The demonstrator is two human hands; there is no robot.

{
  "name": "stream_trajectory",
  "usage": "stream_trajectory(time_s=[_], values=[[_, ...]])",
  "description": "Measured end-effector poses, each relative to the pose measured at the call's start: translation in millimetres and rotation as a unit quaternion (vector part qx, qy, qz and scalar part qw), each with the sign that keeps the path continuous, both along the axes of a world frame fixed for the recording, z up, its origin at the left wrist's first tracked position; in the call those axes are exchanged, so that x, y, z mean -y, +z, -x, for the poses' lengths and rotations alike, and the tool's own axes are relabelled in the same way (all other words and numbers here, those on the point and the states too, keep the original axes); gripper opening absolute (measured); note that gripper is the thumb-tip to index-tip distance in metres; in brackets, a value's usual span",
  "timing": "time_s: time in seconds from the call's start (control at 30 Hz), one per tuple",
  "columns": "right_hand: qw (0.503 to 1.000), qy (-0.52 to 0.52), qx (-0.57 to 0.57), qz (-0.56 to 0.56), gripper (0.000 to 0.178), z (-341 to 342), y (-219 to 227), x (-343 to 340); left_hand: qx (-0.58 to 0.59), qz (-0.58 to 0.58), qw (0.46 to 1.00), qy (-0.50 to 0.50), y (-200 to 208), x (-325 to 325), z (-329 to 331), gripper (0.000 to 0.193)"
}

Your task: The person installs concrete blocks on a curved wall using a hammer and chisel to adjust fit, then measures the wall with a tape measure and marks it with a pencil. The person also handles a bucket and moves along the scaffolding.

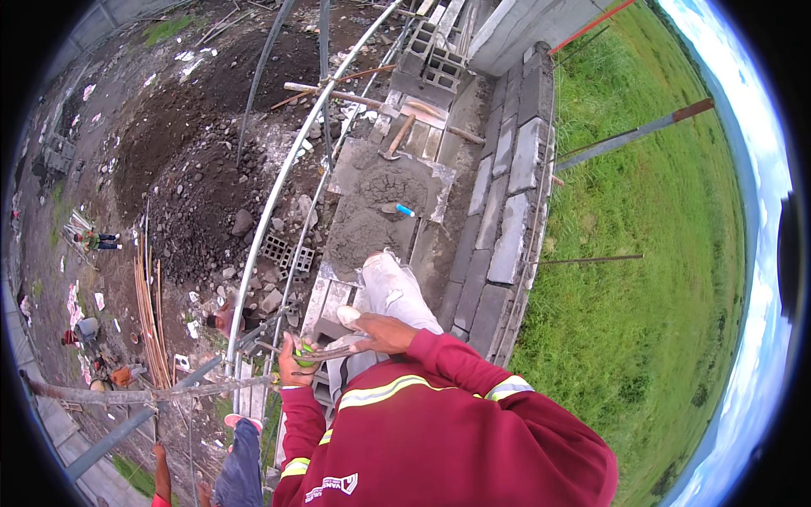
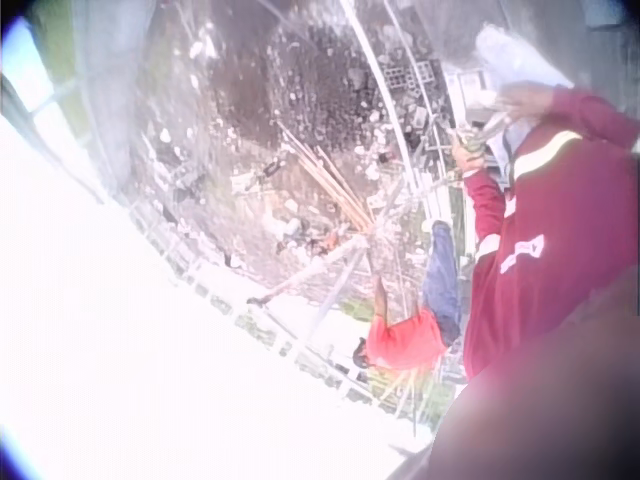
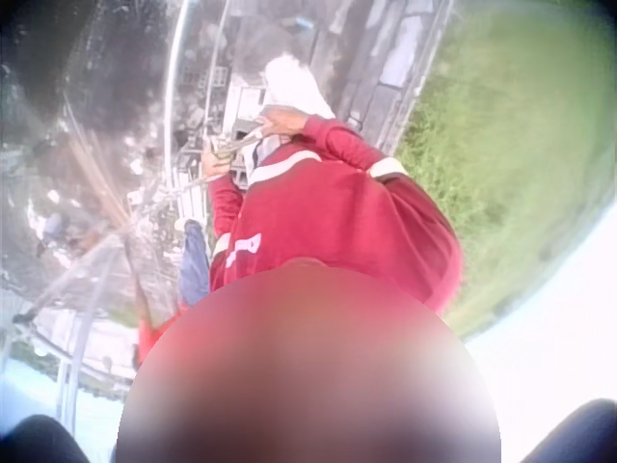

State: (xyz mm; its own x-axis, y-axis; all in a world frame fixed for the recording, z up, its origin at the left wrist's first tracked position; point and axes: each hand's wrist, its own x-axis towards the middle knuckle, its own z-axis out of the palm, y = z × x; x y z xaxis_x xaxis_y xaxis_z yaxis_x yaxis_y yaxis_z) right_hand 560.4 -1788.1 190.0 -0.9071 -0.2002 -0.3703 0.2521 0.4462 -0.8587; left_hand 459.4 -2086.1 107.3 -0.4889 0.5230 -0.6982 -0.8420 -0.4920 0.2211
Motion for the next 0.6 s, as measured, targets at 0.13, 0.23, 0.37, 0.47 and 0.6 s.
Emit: stream_trajectory(time_s=[0.13, 0.23, 0.37, 0.47, 0.6], values=[[0.974, -0.141, -0.036, -0.175, 0.048, 0, 18, -68, -0.074, 0.026, 0.992, 0.099, 6, 92, 0, 0.052], [0.942, -0.287, -0.097, -0.144, 0.041, -7, 16, -122, -0.067, 0.129, 0.974, 0.171, -2, 157, 0, 0.047], [0.906, -0.334, -0.076, -0.250, 0.036, -34, -6, -184, -0.081, 0.203, 0.959, 0.179, -37, 209, 3, 0.045], [0.907, -0.325, -0.015, -0.268, 0.035, -45, -34, -235, -0.070, 0.284, 0.948, 0.128, -87, 225, 0, 0.046], [0.914, -0.301, 0.027, -0.269, 0.035, -36, -72, -330, -0.099, 0.482, 0.870, -0.038, -189, 181, -19, 0.053]])
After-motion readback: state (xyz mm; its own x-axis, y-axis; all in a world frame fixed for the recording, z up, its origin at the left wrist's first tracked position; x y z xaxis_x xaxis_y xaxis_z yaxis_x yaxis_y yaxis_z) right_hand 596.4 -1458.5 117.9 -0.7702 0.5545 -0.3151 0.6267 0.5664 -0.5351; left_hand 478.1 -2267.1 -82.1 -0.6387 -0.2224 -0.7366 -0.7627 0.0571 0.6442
